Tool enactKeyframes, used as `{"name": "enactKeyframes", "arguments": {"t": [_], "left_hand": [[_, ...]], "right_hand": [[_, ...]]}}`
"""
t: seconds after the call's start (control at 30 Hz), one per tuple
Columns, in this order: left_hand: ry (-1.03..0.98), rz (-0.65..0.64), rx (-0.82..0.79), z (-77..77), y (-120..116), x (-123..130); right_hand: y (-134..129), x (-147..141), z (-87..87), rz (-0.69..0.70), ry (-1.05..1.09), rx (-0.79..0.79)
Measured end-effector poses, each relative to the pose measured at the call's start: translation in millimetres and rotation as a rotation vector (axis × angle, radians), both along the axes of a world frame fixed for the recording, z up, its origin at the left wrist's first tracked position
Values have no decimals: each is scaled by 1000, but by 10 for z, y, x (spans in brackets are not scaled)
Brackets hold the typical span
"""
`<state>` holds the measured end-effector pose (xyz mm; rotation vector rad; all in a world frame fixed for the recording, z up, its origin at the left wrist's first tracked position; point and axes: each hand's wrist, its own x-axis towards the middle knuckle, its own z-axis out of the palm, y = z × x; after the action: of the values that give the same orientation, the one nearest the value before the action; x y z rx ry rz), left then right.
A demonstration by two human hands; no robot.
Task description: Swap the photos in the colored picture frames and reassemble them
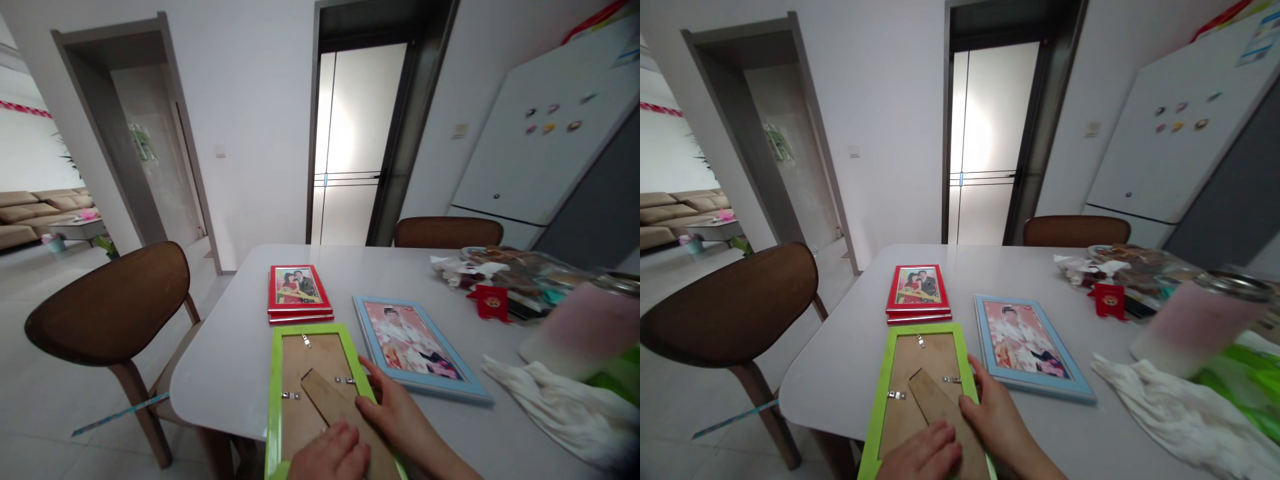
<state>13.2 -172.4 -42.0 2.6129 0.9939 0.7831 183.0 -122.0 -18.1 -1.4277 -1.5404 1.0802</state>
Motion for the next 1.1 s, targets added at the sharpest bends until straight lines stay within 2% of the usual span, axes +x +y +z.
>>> {"name": "enactKeyframes", "arguments": {"t": [0.03, 0.1, 0.17, 0.23, 0.4, 0.7, 0.83, 0.93, 1.03, 1.1], "left_hand": [[12, 72, -27, 56, 33, -85], [-1, 303, -78, 138, 114, -270], [-54, 508, -140, 152, 204, -433], [-123, 588, -202, 104, 277, -538], [-227, 567, -257, -18, 321, -579], [-280, 562, -268, -18, 298, -582], [-294, 562, -260, -24, 286, -577], [-321, 561, -256, -38, 285, -573], [-326, 560, -266, -45, 289, -570], [-305, 562, -269, -43, 291, -566]], "right_hand": [[18, 12, -28, -10, -139, 55], [35, 34, -40, -6, -375, 141], [37, 44, -11, 48, -525, 179], [43, 39, 26, 108, -606, 196], [127, -36, 40, 121, -708, 253], [252, -99, 1, 99, -731, 293], [175, -177, 44, 83, -737, 398], [87, -389, 115, 206, -665, 476], [42, -655, 166, 348, -632, 474], [52, -800, 171, 381, -669, 462]]}}
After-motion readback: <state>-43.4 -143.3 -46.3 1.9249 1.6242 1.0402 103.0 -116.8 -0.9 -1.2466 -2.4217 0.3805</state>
